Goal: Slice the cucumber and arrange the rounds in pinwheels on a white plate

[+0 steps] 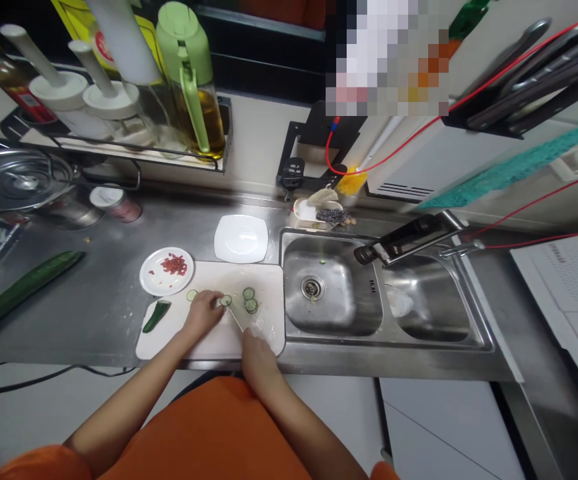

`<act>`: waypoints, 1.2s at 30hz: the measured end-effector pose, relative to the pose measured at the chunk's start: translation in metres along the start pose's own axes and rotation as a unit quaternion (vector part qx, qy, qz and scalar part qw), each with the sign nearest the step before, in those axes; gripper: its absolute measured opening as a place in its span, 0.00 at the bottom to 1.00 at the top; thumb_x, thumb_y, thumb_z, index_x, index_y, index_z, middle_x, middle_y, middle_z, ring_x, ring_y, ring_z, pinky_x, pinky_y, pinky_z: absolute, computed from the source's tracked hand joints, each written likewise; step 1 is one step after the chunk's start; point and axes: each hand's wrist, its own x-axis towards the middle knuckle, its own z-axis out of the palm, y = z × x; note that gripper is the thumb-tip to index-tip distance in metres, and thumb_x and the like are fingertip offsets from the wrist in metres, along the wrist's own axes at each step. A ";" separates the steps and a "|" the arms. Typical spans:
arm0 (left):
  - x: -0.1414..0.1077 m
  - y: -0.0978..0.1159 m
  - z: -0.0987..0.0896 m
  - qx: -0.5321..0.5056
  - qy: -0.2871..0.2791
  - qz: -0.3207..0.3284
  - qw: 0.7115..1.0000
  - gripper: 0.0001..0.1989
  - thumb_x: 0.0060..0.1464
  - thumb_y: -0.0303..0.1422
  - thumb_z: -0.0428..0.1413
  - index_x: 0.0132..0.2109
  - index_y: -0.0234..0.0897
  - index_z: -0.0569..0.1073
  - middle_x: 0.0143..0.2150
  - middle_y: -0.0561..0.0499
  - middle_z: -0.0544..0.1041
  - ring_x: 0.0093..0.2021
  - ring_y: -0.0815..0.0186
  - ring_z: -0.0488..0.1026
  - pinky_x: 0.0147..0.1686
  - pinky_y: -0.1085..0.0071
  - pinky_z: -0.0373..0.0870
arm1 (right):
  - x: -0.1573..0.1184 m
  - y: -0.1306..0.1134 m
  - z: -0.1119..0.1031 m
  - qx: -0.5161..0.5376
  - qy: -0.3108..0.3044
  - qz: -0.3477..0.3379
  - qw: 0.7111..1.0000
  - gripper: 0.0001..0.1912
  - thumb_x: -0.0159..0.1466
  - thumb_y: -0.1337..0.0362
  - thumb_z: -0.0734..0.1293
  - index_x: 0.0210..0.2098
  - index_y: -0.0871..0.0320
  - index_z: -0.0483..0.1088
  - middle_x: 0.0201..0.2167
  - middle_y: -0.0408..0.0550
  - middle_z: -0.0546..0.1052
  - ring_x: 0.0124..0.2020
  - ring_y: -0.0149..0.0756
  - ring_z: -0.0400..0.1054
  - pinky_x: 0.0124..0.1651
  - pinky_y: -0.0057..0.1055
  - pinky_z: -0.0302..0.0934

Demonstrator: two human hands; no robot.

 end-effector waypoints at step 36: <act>0.047 0.037 -0.006 -0.027 -0.124 0.086 0.988 0.12 0.49 0.29 0.53 0.42 0.38 0.76 0.38 0.49 0.76 0.37 0.66 0.72 0.41 0.71 0.67 | -0.007 0.013 0.005 0.006 -0.011 0.015 1.000 0.28 0.61 0.79 0.52 0.60 0.63 0.54 0.41 0.58 0.73 0.46 0.42 0.68 0.42 0.30 0.59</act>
